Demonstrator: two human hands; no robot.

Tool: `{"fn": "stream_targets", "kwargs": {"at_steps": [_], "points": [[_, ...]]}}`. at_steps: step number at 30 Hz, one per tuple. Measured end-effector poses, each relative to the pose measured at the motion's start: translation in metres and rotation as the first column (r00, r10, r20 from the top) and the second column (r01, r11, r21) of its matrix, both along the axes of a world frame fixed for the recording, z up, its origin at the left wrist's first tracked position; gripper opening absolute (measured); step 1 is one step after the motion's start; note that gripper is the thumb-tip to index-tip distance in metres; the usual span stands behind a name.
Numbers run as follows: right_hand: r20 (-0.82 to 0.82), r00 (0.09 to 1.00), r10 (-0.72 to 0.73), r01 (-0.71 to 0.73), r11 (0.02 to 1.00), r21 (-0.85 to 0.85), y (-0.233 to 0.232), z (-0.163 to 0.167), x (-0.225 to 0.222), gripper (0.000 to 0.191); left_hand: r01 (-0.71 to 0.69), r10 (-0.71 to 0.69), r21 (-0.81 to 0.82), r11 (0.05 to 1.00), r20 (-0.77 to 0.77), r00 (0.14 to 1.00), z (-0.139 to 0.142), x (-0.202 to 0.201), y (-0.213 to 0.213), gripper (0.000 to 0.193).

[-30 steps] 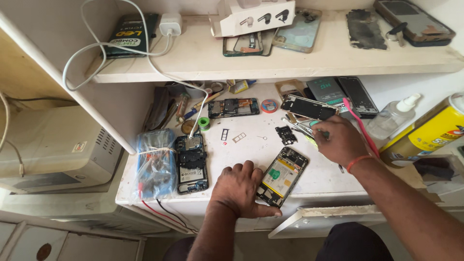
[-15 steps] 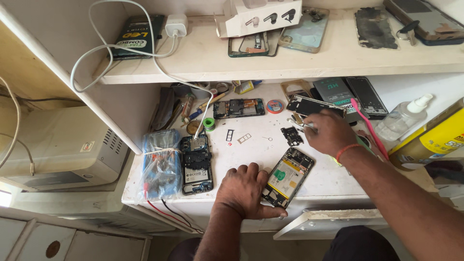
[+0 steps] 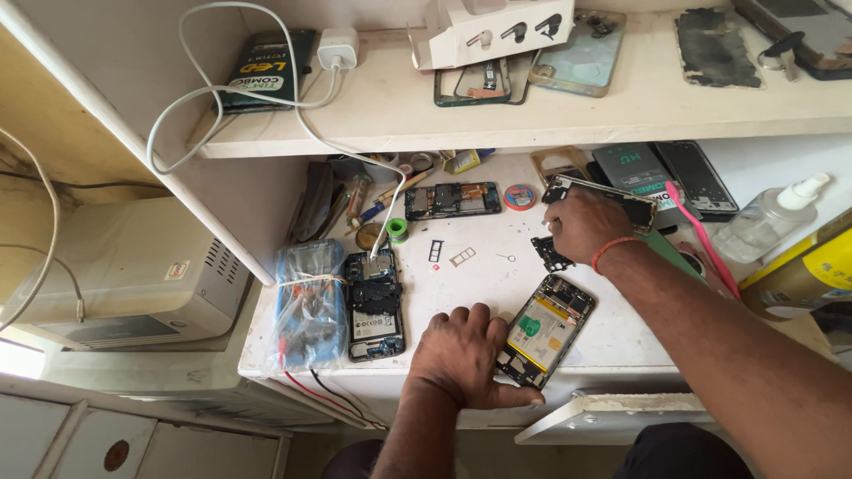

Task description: The person uses a screwdriver to remove screws from a smartphone and then uses a metal spudger to pry and lift the battery. The battery is removed and set aside, exposing the internal frame. The person continues to pry at the frame edges.

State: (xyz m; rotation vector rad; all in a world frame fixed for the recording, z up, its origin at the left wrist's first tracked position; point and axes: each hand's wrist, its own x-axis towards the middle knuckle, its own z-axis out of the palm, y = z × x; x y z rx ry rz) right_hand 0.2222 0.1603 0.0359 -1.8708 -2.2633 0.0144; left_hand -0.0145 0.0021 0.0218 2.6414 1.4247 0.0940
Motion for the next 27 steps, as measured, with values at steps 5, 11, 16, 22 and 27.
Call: {"fn": "stream_targets", "kwargs": {"at_steps": [5, 11, 16, 22, 27], "points": [[-0.036, 0.999, 0.009, -0.009, 1.0, -0.004, 0.009, 0.003, 0.002, 0.009, 0.004, -0.004, 0.015, 1.0, 0.006, 1.0, -0.001, 0.001, 0.0, 0.108], [-0.345, 0.936, 0.068, -0.013, 0.987, 0.159, 0.021, 0.027, 0.031, 0.01, 0.002, -0.003, 0.031, 1.0, 0.015, 1.0, -0.002, 0.001, 0.0, 0.107], [-0.729, 0.684, -0.023, 0.104, 0.992, 0.066, 0.007, 0.04, 0.065, 0.009, -0.002, 0.002, 0.019, 1.0, -0.001, 1.0, 0.001, 0.001, 0.0, 0.107], [-0.864, 0.491, 0.112, 0.033, 0.989, 0.147, -0.031, 0.019, 0.083, 0.016, -0.014, 0.014, -0.007, 1.0, -0.038, 0.999, 0.003, 0.002, 0.0, 0.106], [-0.798, 0.492, 0.348, -0.052, 0.927, 0.373, -0.054, -0.005, 0.091, 0.032, -0.014, 0.014, -0.013, 1.0, -0.045, 0.999, 0.004, 0.001, 0.0, 0.107]]}}
